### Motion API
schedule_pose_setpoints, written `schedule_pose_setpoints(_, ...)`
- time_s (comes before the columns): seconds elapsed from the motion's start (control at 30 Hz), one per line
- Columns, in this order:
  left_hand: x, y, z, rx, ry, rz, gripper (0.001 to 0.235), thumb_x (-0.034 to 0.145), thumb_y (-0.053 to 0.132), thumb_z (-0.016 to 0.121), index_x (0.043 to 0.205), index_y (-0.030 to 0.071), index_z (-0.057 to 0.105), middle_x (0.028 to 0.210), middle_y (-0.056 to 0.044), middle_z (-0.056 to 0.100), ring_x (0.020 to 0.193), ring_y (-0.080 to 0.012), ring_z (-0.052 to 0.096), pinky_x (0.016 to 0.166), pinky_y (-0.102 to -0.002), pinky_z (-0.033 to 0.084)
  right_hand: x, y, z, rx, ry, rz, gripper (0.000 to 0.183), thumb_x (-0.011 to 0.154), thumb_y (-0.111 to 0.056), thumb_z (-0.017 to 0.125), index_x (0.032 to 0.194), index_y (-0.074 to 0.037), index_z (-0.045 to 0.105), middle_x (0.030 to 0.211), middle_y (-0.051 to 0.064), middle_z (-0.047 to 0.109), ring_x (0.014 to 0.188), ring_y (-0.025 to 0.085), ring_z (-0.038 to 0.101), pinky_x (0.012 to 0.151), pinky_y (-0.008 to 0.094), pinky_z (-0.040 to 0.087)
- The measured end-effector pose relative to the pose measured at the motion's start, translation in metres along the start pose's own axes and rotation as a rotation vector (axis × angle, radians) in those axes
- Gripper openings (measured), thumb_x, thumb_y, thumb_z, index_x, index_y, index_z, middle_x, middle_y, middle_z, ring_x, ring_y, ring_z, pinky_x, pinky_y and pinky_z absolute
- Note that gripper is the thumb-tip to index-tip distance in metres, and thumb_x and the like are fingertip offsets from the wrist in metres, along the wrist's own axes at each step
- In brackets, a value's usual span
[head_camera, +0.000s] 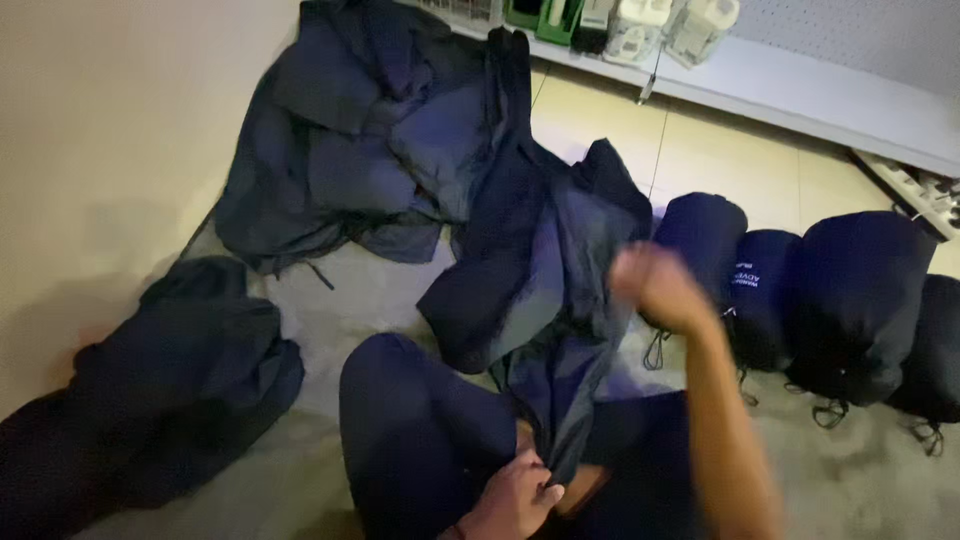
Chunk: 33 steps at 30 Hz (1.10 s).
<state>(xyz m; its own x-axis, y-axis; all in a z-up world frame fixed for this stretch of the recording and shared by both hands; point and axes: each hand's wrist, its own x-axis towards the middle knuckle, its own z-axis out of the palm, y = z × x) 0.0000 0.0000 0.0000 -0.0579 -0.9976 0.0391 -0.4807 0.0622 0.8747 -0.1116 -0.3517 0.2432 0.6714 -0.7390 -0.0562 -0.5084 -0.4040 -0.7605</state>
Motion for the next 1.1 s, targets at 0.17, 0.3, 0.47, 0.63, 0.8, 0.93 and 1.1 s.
schedule_pose_setpoints(0.17,0.028,0.024,-0.014,-0.202,0.146,-0.030,0.042,0.103,0.035,0.067,0.071,0.008,0.063,0.114,-0.014,0.066,0.101,-0.0253,0.068,0.093,-0.040,0.048,-0.104,0.065,0.120,0.429,-0.249,0.624,0.068,0.106,-0.053,0.050,0.079,0.004,0.076,0.068,0.021,0.078,0.054,0.028,0.074,0.047,0.034,0.058)
schedule_pose_setpoints(0.3,0.061,0.056,-0.031,-0.249,0.219,-0.070,0.035,0.094,0.031,0.068,0.064,0.015,0.067,0.121,-0.010,0.075,0.096,-0.0221,0.075,0.085,-0.040,0.048,-0.132,0.073,0.167,0.818,-0.084,0.324,0.039,0.106,-0.036,0.069,0.078,-0.013,0.057,0.062,0.000,0.053,0.055,0.010,0.053,0.053,0.028,0.051)
schedule_pose_setpoints(0.47,0.147,0.075,-0.066,-0.489,0.366,-0.094,0.012,0.084,0.025,0.072,0.082,0.014,0.070,0.096,-0.001,0.064,0.086,-0.0180,0.061,0.078,-0.035,0.046,-0.097,0.058,0.108,0.901,0.172,0.054,0.041,0.094,-0.013,0.077,0.133,-0.003,0.068,0.098,0.008,0.070,0.072,0.017,0.064,0.061,0.029,0.054)
schedule_pose_setpoints(0.63,0.196,0.090,-0.101,-1.285,0.102,-0.443,0.066,0.098,0.067,0.075,0.130,0.011,0.063,0.099,-0.012,0.072,0.081,-0.0227,0.074,0.065,-0.035,0.060,-0.072,0.037,0.089,0.972,0.206,-0.169,0.039,0.094,0.006,0.071,0.132,0.008,0.063,0.089,0.018,0.074,0.080,0.023,0.076,0.070,0.029,0.061)
schedule_pose_setpoints(0.8,0.202,-0.013,-0.050,-0.865,0.445,-0.387,0.034,0.109,0.040,0.068,0.103,0.007,0.072,0.115,-0.003,0.062,0.115,-0.0206,0.053,0.108,-0.039,0.037,-0.060,0.106,0.179,0.998,0.492,0.083,0.026,0.097,-0.001,0.077,0.117,0.004,0.062,0.091,0.013,0.073,0.076,0.026,0.079,0.056,0.030,0.066)
schedule_pose_setpoints(0.93,0.211,-0.043,-0.050,-0.773,0.537,-0.330,0.017,0.107,0.024,0.066,0.110,0.009,0.073,0.114,-0.004,0.066,0.118,-0.0202,0.056,0.112,-0.034,0.037,-0.063,0.132,0.218,0.651,0.441,0.275,0.036,0.103,-0.030,0.081,0.078,-0.006,0.073,0.060,0.008,0.064,0.048,0.015,0.063,0.042,0.029,0.046)
schedule_pose_setpoints(1.1,0.200,-0.028,-0.074,-0.822,0.427,-0.207,0.021,0.099,0.009,0.071,0.120,0.010,0.066,0.089,0.005,0.066,0.081,-0.0055,0.063,0.076,-0.021,0.046,-0.074,0.088,0.220,0.969,0.208,0.174,0.029,0.106,-0.017,0.070,0.080,-0.007,0.061,0.055,0.004,0.061,0.040,0.014,0.061,0.041,0.024,0.046)
